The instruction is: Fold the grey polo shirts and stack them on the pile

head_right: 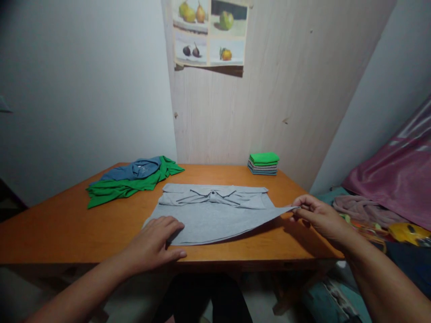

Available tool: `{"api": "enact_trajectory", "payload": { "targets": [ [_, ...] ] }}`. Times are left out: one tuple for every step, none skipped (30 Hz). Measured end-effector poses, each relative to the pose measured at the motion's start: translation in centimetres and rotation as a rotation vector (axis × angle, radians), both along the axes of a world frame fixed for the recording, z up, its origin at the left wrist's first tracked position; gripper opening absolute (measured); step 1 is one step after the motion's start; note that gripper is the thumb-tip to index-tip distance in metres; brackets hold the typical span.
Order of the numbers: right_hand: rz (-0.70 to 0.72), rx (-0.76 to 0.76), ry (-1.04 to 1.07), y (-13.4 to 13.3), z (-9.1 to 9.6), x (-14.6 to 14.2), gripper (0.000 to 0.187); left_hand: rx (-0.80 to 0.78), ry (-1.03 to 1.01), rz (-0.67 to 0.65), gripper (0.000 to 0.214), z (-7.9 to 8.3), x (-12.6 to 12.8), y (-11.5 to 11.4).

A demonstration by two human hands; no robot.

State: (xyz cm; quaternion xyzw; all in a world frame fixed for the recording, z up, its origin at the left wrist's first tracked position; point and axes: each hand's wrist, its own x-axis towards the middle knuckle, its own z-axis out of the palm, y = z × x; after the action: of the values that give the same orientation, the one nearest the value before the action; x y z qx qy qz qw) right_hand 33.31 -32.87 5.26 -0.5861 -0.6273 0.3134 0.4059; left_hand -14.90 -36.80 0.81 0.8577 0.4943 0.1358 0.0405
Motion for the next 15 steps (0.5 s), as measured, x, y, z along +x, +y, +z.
{"api": "enact_trajectory", "payload": {
  "targets": [
    [0.002, 0.005, -0.002, 0.3, 0.3, -0.1, 0.04, 0.015, 0.014, 0.003, 0.055, -0.1, 1.2, 0.1],
    [0.003, 0.009, -0.01, 0.6, 0.5, -0.1, 0.04, 0.034, 0.025, 0.009, 0.056, -0.2, 2.5, 0.2],
    [0.004, 0.014, -0.019, 0.9, 0.6, -0.2, 0.039, 0.051, 0.029, 0.014, 0.056, -0.3, 3.9, 0.3],
    [0.002, 0.019, -0.03, 1.2, 0.7, -0.2, 0.038, 0.059, 0.038, 0.017, 0.056, -0.3, 5.3, 0.4],
    [-0.002, 0.025, -0.04, 1.5, 0.8, -0.2, 0.038, 0.063, 0.042, 0.016, 0.056, -0.4, 6.7, 0.5],
    [-0.011, 0.031, -0.048, 1.7, 0.9, -0.1, 0.037, 0.059, 0.041, 0.002, 0.059, -0.4, 8.1, 0.7],
    [-0.019, 0.034, -0.054, 1.9, 0.9, 0.0, 0.036, 0.054, 0.034, -0.013, 0.063, -0.4, 9.4, 0.9],
    [-0.026, 0.037, -0.056, 2.2, 0.9, 0.1, 0.035, 0.045, 0.036, -0.019, 0.062, -0.4, 10.4, 1.2],
    [-0.035, 0.042, -0.055, 2.4, 1.0, 0.1, 0.034, 0.043, 0.047, -0.019, 0.053, -0.3, 11.3, 1.4],
    [-0.043, 0.05, -0.051, 2.6, 1.0, 0.2, 0.034, 0.04, 0.067, -0.011, 0.043, -0.2, 11.9, 1.7],
    [-0.051, 0.06, -0.047, 2.7, 1.1, 0.3, 0.033, 0.039, 0.093, 0.005, 0.032, -0.1, 12.2, 1.9],
    [-0.059, 0.072, -0.043, 2.8, 1.2, 0.3, 0.033, 0.041, 0.12, 0.027, 0.024, 0.0, 12.1, 2.1],
    [-0.066, 0.084, -0.041, 2.9, 1.3, 0.3, 0.033, 0.045, 0.146, 0.056, 0.021, 0.1, 11.7, 2.2],
    [-0.075, 0.093, -0.043, 2.9, 1.4, 0.3, 0.033, 0.052, 0.167, 0.089, 0.022, 0.2, 11.0, 2.2],
    [-0.079, 0.096, -0.05, 2.9, 1.4, 0.4, 0.033, 0.061, 0.183, 0.12, 0.024, 0.3, 9.9, 2.1]
  ]
}}
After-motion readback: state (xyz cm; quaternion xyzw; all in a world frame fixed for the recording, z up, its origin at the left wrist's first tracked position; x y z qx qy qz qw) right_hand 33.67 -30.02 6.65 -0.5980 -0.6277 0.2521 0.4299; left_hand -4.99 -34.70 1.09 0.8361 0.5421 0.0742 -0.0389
